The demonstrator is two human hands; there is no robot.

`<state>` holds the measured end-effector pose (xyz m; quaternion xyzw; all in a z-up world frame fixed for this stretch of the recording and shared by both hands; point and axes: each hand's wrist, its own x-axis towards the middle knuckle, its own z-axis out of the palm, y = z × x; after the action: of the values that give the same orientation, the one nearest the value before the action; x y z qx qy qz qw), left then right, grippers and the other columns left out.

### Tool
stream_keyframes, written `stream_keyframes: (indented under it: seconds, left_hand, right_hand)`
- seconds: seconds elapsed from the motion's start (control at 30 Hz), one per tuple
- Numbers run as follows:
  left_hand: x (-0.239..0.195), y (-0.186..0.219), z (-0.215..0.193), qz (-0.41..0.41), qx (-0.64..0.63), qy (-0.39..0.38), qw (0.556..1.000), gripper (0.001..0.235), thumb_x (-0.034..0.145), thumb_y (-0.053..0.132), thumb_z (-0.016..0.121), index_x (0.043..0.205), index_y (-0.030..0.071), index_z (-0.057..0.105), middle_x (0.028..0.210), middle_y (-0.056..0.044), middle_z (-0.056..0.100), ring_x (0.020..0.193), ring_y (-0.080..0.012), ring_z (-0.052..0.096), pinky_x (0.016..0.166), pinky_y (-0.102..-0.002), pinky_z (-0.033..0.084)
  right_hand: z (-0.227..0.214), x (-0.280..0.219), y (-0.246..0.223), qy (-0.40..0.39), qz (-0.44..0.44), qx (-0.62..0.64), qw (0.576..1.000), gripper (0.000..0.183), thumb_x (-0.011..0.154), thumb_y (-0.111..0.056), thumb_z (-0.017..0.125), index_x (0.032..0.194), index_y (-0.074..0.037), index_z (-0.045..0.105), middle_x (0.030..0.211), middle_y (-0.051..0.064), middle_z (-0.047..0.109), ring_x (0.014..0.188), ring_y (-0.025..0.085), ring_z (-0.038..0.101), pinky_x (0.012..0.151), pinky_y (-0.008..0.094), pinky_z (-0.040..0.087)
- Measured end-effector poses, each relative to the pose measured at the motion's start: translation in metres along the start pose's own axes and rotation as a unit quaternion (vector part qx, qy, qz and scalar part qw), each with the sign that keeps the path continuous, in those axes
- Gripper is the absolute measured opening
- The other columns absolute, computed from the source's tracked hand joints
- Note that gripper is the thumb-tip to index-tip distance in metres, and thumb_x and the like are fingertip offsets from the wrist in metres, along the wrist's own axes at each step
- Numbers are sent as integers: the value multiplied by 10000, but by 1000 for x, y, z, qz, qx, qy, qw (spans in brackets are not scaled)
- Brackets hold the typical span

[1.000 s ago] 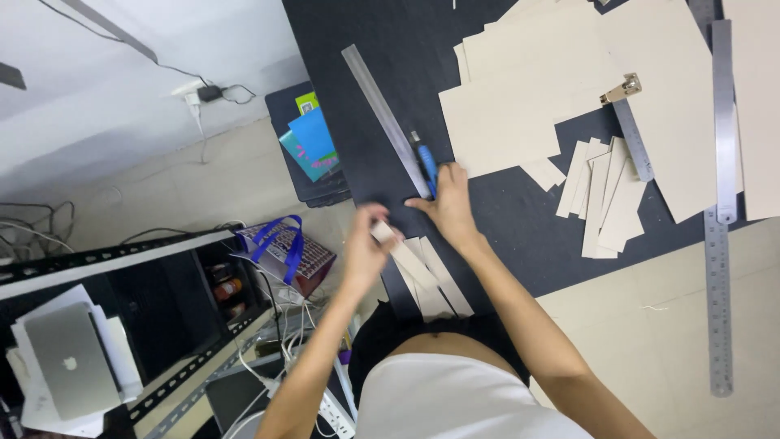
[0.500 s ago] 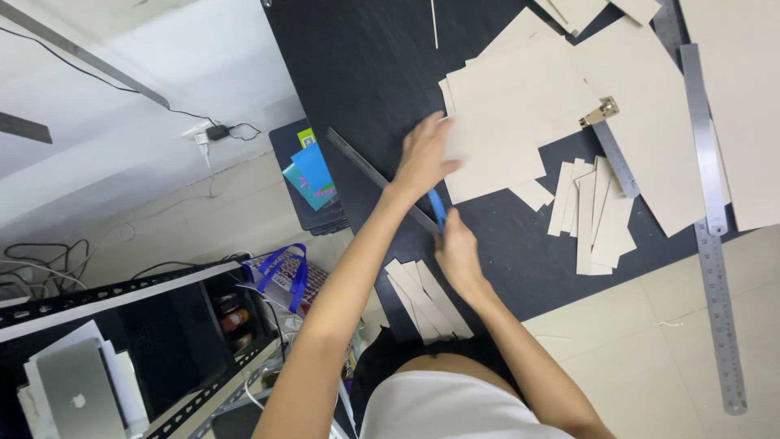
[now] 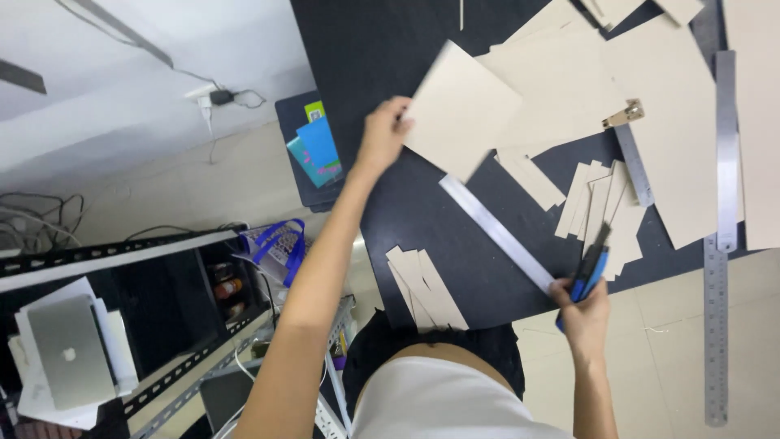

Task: Measuring and cutting cardboard sheets into specific sizes using a ruler and a utility knife.

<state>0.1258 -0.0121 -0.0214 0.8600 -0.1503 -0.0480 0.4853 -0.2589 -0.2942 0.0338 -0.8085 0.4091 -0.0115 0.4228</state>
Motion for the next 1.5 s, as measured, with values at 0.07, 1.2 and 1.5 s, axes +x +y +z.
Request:
stream_keyframes:
  seconds: [0.07,1.2,1.5]
  left_hand:
    - [-13,-17,-24,-24,-28,69,997,267,910,90,702,1159,186,690,962,-114,714,893,-353,726,778,-428,593]
    - [-188,10,-4,-214,-501,156,824,543,900,-117,502,1362,118,339,1305,-103,568,1070,-308,643,839,-516,605]
    - [-205,-26,8,-298,-410,194,840,485,861,-38,628,1291,124,474,1297,-132,541,1070,-362,594,833,-525,594]
  right_hand:
    - [-8,2,-6,9,-1,-18,1000,339,852,-109,827,1090,-73,587,952,87,726,932,269,691,839,406,501]
    - [68,-13,-150,-40,-66,147,986,224,794,-38,831,943,-97,674,837,35,690,780,143,653,769,286,516]
    - [60,10,-126,-85,-111,66,988,300,748,-22,845,963,-22,635,869,124,739,916,311,715,876,430,509]
